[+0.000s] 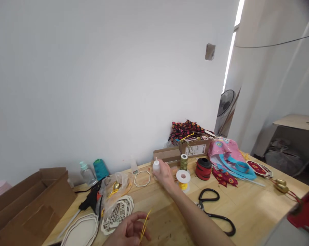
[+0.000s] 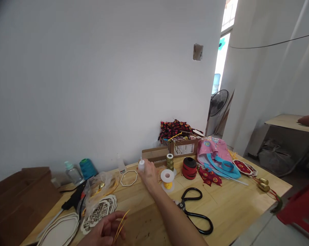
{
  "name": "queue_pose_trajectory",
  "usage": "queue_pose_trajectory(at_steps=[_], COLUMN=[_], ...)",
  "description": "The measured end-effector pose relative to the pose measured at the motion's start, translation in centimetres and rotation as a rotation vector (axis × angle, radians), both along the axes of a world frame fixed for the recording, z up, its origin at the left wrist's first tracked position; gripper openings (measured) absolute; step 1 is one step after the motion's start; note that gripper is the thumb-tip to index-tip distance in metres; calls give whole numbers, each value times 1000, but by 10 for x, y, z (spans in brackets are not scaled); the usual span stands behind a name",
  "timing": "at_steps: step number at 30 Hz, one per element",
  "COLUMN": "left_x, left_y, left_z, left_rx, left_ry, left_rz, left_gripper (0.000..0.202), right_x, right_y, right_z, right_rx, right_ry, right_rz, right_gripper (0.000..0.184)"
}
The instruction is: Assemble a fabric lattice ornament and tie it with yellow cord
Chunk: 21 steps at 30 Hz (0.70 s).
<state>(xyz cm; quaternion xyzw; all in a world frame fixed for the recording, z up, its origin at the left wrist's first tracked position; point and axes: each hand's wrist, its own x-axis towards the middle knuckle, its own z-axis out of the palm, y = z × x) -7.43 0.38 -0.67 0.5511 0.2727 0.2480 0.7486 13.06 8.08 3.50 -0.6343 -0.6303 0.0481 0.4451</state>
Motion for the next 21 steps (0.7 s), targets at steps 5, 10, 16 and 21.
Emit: queue_pose_trajectory(at_steps=[5, 10, 16, 21], left_x=[-1, 9, 24, 42], left_y=[1, -1, 6, 18], left_z=[0, 5, 23, 60], left_rx=[20, -6, -127, -25], left_ry=[77, 47, 93, 308], left_rz=[20, 37, 51, 56], left_gripper=[67, 61, 68, 51], right_x=[-5, -26, -28, -13], right_y=[-29, -95, -128, -137], right_z=[-1, -6, -23, -32], right_rx=[39, 213, 196, -23], right_ry=[15, 50, 51, 389], right_rz=[1, 494, 617, 446], right_gripper=[55, 30, 31, 30])
